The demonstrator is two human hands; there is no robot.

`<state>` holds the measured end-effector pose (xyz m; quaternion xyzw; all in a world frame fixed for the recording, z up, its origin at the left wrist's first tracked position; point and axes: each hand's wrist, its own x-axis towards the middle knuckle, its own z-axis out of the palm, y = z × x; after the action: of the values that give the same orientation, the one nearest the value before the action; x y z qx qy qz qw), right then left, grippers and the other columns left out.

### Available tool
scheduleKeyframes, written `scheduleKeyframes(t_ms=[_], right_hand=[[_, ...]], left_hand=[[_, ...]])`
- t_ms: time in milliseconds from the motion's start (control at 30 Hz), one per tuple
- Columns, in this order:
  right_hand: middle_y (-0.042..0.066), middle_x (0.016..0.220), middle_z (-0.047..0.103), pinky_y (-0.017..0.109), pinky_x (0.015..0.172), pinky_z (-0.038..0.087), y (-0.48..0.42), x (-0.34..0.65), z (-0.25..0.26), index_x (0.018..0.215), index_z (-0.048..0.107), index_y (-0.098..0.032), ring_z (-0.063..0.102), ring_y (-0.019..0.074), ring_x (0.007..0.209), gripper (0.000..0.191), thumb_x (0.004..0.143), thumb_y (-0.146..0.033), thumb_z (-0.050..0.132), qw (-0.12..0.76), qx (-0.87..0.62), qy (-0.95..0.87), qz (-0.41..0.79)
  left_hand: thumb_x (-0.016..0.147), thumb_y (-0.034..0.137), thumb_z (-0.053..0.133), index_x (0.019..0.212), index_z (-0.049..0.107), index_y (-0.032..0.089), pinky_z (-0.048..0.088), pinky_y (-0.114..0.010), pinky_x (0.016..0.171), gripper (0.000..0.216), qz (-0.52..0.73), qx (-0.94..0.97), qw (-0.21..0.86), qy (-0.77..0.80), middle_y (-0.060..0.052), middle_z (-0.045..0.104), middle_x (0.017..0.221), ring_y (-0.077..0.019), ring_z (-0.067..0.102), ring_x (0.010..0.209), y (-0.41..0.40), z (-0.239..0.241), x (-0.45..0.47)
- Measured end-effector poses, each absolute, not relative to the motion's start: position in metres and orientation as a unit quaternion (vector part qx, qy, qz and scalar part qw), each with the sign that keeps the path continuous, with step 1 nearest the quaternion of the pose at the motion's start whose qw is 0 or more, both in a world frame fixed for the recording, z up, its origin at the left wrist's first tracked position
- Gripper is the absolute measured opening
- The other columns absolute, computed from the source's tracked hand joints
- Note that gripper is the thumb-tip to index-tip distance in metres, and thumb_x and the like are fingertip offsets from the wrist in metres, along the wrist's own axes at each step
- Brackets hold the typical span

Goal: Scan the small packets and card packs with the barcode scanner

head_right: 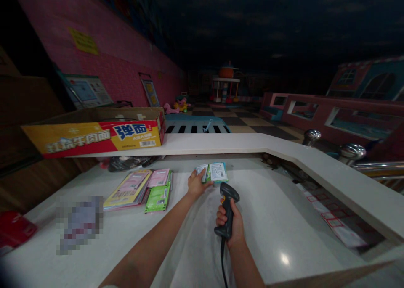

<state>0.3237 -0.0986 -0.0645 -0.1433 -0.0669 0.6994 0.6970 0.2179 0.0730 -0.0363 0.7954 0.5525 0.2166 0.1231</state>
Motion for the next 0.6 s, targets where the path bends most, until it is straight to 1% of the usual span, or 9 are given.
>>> scheduleKeyframes(t_ms=[67,133,200,300,367,467,600], right_hand=[[-0.01,0.057,0.042,0.012,0.036,0.033,-0.099,0.324,-0.064,0.085,0.054,-0.018,0.037,0.0021,0.039,0.034,0.075,-0.041,0.077,0.698,-0.142,-0.07,0.699],[-0.01,0.056,0.041,0.012,0.036,0.032,-0.098,0.324,-0.064,0.086,0.054,-0.018,0.036,0.002,0.039,0.034,0.075,-0.041,0.077,0.695,-0.142,-0.076,0.701],[-0.01,0.056,0.041,0.012,0.036,0.032,-0.098,0.325,-0.065,0.087,0.054,-0.019,0.036,0.0022,0.039,0.034,0.076,-0.042,0.076,0.692,-0.143,-0.084,0.703],[-0.01,0.057,0.041,0.012,0.037,0.032,-0.097,0.325,-0.066,0.087,0.054,-0.019,0.036,0.0025,0.039,0.034,0.076,-0.043,0.075,0.692,-0.141,-0.088,0.702],[-0.01,0.057,0.041,0.012,0.037,0.031,-0.097,0.325,-0.067,0.085,0.053,-0.018,0.036,0.0023,0.039,0.035,0.075,-0.043,0.076,0.695,-0.14,-0.087,0.7],[-0.01,0.056,0.04,0.013,0.036,0.031,-0.097,0.325,-0.066,0.08,0.051,-0.019,0.035,0.0027,0.039,0.035,0.075,-0.043,0.076,0.696,-0.146,-0.091,0.697],[-0.01,0.054,0.035,0.014,0.037,0.031,-0.097,0.324,-0.063,0.072,0.047,-0.019,0.032,0.0031,0.039,0.04,0.075,-0.047,0.074,0.687,-0.157,-0.098,0.703]], left_hand=[[0.065,0.06,0.074,0.144,0.041,0.036,0.032,-0.041,0.106,0.089,0.195,0.798,0.128,0.556,-0.01,0.038,0.151,-0.0349,0.038,0.134,0.071,-0.038,0.22],[0.067,0.058,0.073,0.144,0.039,0.043,0.033,-0.045,0.106,0.085,0.177,0.789,0.133,0.573,-0.008,0.031,0.155,-0.0362,0.036,0.135,0.069,-0.036,0.222],[0.07,0.057,0.07,0.144,0.037,0.045,0.031,-0.047,0.107,0.082,0.167,0.788,0.133,0.578,-0.007,0.028,0.157,-0.0371,0.032,0.137,0.068,-0.034,0.224],[0.07,0.057,0.071,0.145,0.039,0.041,0.028,-0.045,0.109,0.084,0.176,0.798,0.12,0.564,-0.008,0.029,0.155,-0.0371,0.032,0.137,0.067,-0.032,0.227],[0.07,0.055,0.071,0.143,0.042,0.039,0.029,-0.043,0.108,0.08,0.189,0.796,0.114,0.563,-0.009,0.031,0.153,-0.0362,0.034,0.135,0.067,-0.031,0.229],[0.071,0.05,0.073,0.14,0.046,0.041,0.031,-0.042,0.107,0.075,0.201,0.789,0.113,0.569,-0.008,0.033,0.152,-0.0347,0.035,0.133,0.065,-0.026,0.237],[0.07,0.045,0.074,0.138,0.05,0.038,0.032,-0.042,0.105,0.073,0.206,0.771,0.115,0.591,-0.01,0.034,0.152,-0.0347,0.036,0.132,0.064,-0.016,0.255]])
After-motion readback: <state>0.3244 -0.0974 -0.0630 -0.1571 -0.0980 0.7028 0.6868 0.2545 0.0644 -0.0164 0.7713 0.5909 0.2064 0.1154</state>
